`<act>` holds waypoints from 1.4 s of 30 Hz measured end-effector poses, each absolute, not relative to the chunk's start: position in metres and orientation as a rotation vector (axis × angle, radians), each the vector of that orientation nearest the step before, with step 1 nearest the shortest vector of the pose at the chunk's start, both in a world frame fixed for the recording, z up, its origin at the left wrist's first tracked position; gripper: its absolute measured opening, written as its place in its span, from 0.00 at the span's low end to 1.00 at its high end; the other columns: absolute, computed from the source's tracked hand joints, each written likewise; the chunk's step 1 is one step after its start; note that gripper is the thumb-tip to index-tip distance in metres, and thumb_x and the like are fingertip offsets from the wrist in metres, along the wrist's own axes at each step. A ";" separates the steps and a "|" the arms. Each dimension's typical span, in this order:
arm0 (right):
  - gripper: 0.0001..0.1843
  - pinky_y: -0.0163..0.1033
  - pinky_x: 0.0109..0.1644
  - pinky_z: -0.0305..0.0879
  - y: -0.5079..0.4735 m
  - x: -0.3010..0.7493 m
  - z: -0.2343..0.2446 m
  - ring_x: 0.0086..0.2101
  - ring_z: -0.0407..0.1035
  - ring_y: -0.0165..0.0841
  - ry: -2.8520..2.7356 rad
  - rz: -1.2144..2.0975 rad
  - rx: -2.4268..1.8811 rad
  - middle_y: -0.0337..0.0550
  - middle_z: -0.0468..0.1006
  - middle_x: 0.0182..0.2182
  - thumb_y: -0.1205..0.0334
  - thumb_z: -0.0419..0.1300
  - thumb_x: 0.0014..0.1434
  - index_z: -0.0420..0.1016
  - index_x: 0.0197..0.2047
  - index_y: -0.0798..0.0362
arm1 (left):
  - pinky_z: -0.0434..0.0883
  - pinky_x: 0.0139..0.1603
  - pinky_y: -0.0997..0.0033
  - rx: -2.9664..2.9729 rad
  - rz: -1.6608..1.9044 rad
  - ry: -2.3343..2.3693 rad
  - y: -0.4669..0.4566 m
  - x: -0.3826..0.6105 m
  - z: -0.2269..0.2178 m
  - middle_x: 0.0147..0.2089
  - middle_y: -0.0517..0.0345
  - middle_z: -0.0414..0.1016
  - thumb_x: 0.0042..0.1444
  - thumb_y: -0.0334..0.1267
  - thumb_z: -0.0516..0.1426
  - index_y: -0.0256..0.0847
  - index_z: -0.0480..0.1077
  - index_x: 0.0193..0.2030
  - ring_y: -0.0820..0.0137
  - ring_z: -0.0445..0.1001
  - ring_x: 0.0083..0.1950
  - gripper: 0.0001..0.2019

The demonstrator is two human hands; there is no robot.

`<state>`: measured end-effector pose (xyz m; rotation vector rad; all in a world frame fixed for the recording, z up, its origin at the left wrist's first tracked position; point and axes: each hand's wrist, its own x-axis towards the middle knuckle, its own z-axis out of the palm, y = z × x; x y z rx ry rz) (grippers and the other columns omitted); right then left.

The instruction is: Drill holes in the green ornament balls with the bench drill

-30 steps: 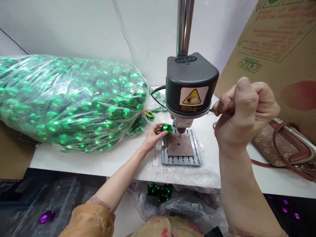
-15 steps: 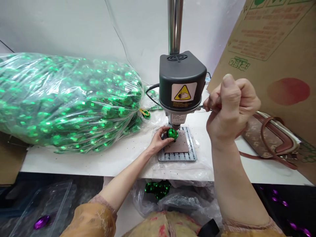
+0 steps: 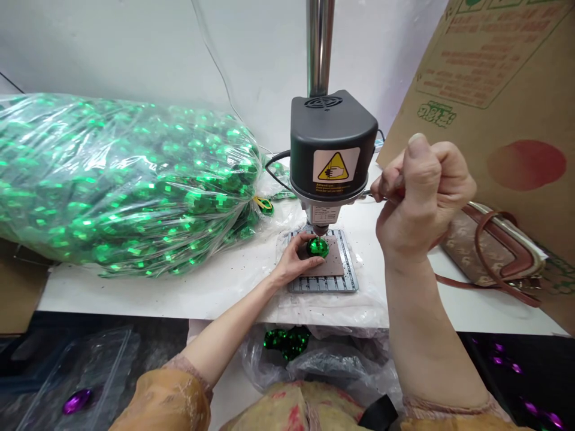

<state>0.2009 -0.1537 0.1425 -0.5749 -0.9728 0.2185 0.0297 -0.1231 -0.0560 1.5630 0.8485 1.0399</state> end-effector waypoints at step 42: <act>0.26 0.33 0.21 0.47 -0.160 0.199 0.087 0.16 0.44 0.18 -1.089 -0.024 -0.277 0.30 0.48 0.15 0.71 0.57 0.60 0.43 0.20 0.54 | 0.59 0.76 0.50 1.582 0.998 0.880 -0.126 0.028 -0.063 0.59 0.50 0.77 0.47 0.53 0.75 0.46 0.74 0.56 0.48 0.67 0.72 0.32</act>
